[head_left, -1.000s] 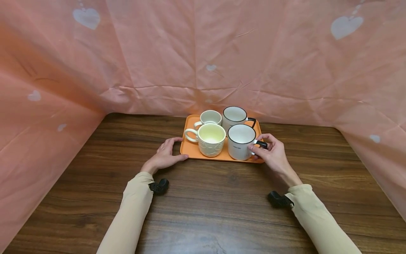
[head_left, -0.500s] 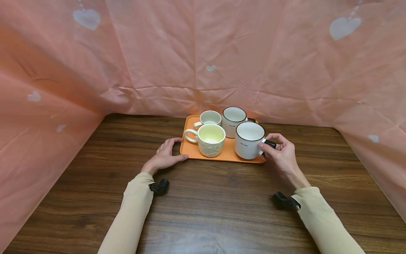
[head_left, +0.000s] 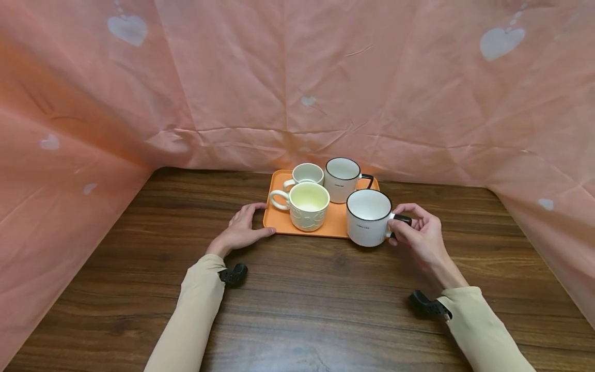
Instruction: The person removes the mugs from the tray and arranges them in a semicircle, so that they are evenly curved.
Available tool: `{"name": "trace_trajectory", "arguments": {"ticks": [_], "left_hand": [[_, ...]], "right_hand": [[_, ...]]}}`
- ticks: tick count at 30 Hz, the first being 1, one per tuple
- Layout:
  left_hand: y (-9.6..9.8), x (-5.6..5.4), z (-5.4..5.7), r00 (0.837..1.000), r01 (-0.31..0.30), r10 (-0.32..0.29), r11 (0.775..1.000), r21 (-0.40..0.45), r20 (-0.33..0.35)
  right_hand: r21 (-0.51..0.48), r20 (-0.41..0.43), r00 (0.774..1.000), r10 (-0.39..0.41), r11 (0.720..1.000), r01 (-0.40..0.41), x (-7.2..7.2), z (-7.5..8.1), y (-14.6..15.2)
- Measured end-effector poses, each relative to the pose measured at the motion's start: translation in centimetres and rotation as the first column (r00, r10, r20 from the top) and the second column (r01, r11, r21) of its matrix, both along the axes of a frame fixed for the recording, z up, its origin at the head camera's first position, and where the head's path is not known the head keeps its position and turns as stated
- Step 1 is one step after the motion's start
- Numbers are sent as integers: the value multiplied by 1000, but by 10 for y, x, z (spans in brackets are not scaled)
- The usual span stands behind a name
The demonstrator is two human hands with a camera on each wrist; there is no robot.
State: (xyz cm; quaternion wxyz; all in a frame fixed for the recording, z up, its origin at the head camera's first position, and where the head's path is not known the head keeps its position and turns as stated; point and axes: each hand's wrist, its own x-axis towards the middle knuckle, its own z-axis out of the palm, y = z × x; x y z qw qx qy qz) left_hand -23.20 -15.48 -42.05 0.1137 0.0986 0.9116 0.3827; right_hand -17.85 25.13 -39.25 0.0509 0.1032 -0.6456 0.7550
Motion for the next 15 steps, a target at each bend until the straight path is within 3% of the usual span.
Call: {"name": "trace_trajectory", "arguments": {"ticks": [8, 15], "left_hand": [[-1, 0, 0, 1000, 1, -1, 1000, -14, 4], [-1, 0, 0, 1000, 0, 0, 1000, -11, 3]], "right_hand": [[22, -48, 998, 43, 999, -42, 11, 4, 3], [-68, -97, 981, 167, 982, -174, 19, 5, 11]]}}
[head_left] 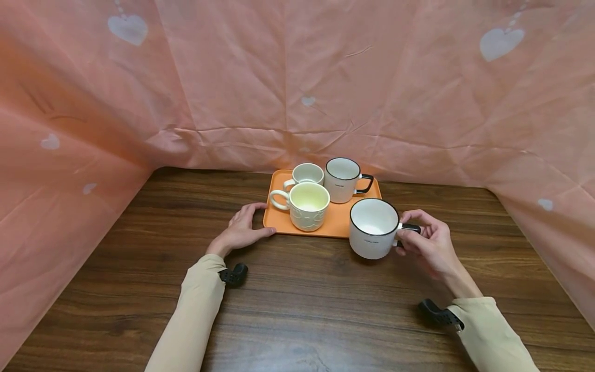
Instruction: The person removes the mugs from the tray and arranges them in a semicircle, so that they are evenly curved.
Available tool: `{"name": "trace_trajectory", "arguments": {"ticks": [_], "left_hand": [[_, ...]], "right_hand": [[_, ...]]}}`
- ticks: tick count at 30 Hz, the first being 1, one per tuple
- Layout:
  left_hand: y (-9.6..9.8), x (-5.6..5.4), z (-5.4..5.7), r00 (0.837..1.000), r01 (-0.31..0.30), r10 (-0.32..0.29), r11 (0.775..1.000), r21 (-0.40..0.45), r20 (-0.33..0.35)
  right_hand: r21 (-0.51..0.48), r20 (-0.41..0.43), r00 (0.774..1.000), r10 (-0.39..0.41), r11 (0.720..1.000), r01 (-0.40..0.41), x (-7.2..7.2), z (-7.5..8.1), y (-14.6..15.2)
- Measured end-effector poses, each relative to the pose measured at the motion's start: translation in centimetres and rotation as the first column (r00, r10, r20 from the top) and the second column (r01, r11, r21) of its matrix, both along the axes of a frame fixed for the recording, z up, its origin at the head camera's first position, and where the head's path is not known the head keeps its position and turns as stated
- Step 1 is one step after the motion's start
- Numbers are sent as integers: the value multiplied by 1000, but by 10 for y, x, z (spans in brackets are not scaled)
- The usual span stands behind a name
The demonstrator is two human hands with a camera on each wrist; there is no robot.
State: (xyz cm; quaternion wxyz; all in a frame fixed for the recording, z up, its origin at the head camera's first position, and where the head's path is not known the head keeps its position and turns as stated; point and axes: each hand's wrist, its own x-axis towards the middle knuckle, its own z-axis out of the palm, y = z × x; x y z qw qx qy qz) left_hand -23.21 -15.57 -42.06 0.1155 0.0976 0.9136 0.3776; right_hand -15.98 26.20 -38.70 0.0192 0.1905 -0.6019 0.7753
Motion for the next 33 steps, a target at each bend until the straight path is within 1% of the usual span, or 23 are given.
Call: {"name": "trace_trajectory", "arguments": {"ticks": [5, 8, 11, 15, 22, 24, 26, 31, 33], "left_hand": [[0, 0, 0, 1000, 0, 0, 1000, 5, -2], [0, 0, 0, 1000, 2, -2, 1000, 3, -3], [1, -1, 0, 1000, 1, -1, 1000, 2, -3], [1, 0, 1, 1000, 0, 0, 1000, 4, -1], [1, 0, 0, 1000, 0, 0, 1000, 2, 0], [1, 0, 0, 1000, -1, 1, 1000, -1, 0], [1, 0, 0, 1000, 0, 0, 1000, -3, -2], [0, 0, -1, 1000, 3, -3, 1000, -5, -4], [0, 0, -1, 1000, 6, -6, 1000, -4, -7]], "right_hand": [[-17, -24, 994, 105, 994, -106, 5, 0, 10], [-12, -40, 985, 169, 985, -170, 8, 0, 16], [2, -51, 976, 213, 977, -213, 12, -1, 22], [24, -56, 968, 244, 970, -243, 19, -1, 28], [149, -64, 972, 226, 965, -214, 31, -2, 40], [146, -66, 969, 237, 963, -225, 34, -4, 43], [114, -74, 960, 270, 959, -261, 36, -6, 47], [0, -123, 919, 375, 926, -378, 39, -16, 55], [-11, -124, 914, 387, 920, -391, 41, -18, 57]]}}
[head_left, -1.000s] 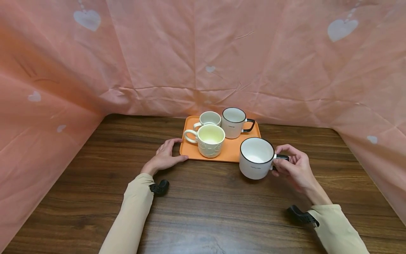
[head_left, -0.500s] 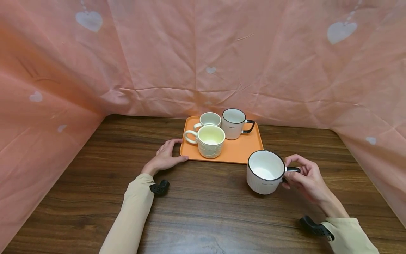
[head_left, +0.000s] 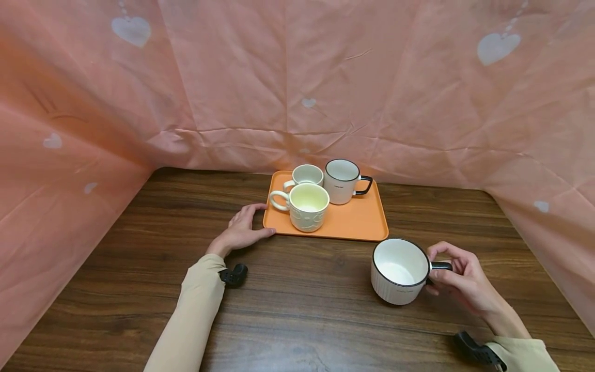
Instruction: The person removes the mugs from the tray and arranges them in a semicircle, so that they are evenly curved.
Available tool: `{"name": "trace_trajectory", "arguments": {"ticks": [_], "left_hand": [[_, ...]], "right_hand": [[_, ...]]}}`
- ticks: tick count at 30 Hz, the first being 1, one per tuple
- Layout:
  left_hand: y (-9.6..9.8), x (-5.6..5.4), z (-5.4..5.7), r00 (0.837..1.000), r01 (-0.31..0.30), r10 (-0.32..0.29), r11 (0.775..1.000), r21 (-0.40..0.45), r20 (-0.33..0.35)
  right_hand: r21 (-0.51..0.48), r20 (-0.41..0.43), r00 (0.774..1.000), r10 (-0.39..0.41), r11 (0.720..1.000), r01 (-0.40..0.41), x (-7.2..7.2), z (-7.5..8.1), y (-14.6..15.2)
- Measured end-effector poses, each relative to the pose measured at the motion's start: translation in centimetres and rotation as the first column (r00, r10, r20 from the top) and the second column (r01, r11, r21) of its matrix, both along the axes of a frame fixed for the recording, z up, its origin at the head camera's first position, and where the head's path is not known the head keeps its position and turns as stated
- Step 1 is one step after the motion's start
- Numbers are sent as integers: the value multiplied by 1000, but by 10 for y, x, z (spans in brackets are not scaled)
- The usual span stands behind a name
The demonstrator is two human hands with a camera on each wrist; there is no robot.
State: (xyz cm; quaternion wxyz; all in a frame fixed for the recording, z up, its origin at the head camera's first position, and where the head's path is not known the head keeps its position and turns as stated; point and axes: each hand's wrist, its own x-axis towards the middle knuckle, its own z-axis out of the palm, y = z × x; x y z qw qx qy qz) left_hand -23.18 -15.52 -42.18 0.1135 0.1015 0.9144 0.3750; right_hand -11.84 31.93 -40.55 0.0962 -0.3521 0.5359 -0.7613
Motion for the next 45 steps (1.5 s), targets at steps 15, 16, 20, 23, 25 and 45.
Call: {"name": "trace_trajectory", "arguments": {"ticks": [15, 16, 20, 23, 25, 45], "left_hand": [[0, 1, 2, 1000, 2, -2, 1000, -2, 5], [0, 1, 2, 1000, 3, -3, 1000, -2, 3], [0, 0, 1, 1000, 4, -4, 1000, 5, -1], [0, 0, 0, 1000, 6, -6, 1000, 5, -1], [0, 0, 0, 1000, 6, -6, 1000, 3, 0], [1, 2, 2, 1000, 2, -2, 1000, 0, -24]], "right_hand": [[-17, 20, 997, 71, 997, -70, 10, -12, 14], [-19, 20, 997, 80, 997, -80, 10, -13, 15], [-35, 15, 991, 130, 991, -130, 9, -15, 17], [-55, 19, 985, 173, 984, -171, 9, -17, 19], [-65, 28, 980, 199, 978, -196, 9, -18, 20], [6, 191, 939, 285, 956, -292, 8, -27, 31]]}}
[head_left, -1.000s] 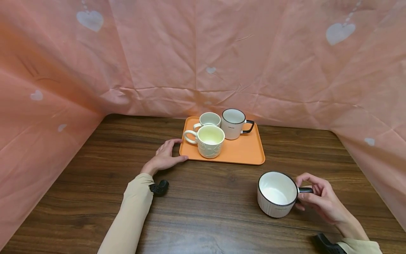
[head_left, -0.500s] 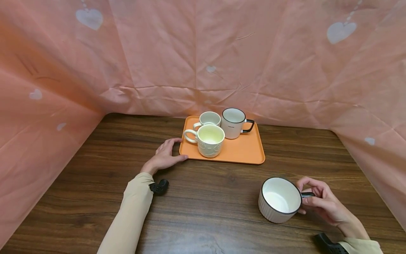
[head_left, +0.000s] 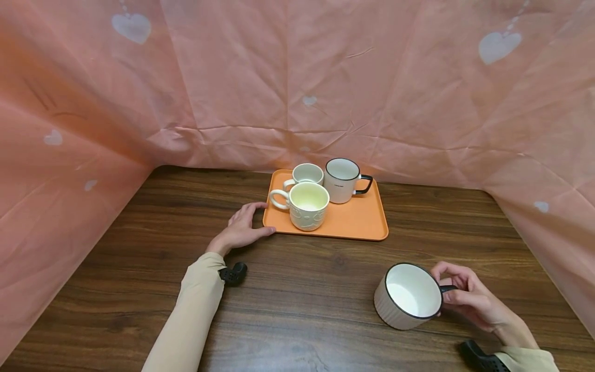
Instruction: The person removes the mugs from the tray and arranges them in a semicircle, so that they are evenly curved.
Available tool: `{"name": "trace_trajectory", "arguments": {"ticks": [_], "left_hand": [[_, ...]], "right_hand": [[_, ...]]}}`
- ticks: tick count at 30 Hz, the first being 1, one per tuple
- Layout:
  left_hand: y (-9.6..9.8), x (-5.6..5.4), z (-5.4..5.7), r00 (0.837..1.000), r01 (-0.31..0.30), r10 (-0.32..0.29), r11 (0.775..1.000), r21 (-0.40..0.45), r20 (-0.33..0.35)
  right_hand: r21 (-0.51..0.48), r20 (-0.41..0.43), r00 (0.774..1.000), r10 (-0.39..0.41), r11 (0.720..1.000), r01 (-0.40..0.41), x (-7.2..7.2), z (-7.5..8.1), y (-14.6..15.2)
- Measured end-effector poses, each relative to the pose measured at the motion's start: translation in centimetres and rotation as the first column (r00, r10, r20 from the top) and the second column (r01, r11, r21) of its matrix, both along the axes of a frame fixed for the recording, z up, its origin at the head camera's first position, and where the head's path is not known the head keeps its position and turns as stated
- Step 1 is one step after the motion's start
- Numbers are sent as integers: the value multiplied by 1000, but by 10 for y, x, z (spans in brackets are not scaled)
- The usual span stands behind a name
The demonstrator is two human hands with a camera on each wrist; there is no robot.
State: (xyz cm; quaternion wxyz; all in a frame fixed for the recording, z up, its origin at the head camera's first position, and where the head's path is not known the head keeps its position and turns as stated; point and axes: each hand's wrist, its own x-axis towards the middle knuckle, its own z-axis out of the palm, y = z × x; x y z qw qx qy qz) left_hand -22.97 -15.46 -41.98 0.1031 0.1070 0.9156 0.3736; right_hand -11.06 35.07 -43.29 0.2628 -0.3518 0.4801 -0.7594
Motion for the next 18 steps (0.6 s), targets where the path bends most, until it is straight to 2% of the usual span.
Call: {"name": "trace_trajectory", "arguments": {"ticks": [8, 18], "left_hand": [[0, -2, -3, 1000, 2, -2, 1000, -7, -1], [-1, -1, -3, 1000, -1, 1, 1000, -1, 7]], "right_hand": [[86, -33, 996, -87, 992, 90, 1, -2, 3], [92, -9, 998, -65, 994, 65, 0, -1, 4]]}}
